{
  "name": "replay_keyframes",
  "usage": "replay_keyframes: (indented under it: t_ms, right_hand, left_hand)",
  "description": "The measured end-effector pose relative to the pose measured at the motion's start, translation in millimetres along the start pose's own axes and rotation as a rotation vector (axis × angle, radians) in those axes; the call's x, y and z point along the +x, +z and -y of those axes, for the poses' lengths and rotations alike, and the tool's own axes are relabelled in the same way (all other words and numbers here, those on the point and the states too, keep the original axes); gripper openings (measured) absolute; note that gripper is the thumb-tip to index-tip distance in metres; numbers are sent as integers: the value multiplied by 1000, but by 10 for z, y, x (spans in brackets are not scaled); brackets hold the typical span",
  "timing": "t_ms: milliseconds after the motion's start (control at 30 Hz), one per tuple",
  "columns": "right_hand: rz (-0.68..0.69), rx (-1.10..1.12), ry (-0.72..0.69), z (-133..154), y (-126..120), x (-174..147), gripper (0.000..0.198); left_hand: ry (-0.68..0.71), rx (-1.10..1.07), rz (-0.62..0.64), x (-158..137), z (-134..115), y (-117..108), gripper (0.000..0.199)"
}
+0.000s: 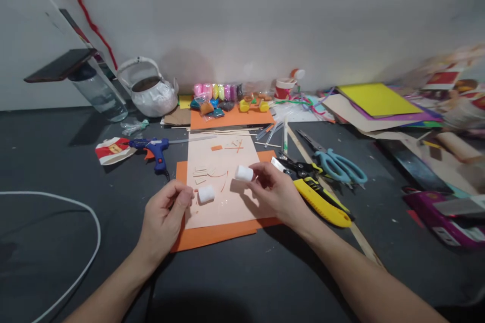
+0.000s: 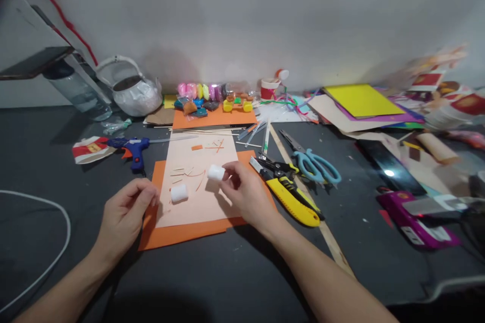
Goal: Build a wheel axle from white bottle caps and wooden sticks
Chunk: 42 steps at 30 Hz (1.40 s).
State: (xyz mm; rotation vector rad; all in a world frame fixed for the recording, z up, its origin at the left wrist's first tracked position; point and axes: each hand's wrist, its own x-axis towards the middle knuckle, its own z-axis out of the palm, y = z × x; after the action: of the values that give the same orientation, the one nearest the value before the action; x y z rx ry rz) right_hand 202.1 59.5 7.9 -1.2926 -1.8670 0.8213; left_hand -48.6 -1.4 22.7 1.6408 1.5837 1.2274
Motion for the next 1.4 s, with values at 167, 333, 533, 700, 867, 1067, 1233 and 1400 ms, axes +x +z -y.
replay_keyframes:
  t_ms: [167,333,533,700,867,1067,1233,1400]
  right_hand:
    - [-22,-56,47,-50,11,47,12]
    - [-11,-101,52,-45,32,42,16]
    - [14,-223,55,-38,27,20,16]
    - [33,-394,50,89,19,-58,20]
    - [138,-460,-25,144,-15,-95,22]
    - [253,-439,-245,143,-51,-17,51]
    - [245,-417,-302,132,-28,6,26]
    - [210,-387,-321,96,-13,9,25]
  left_hand:
    - [74,119,36,41,32,37,12]
    - [143,290,240,134,9,27,41]
    - [133,445,404,191,15,-33,51]
    - [109,484,460,174,16,-9,43]
    - [111,479,461,152,51,30,43]
    - [213,435,426,166,96,90,47]
    - [257,399,392,181,113,196,22]
    - [271,359,326,192,121,245,19]
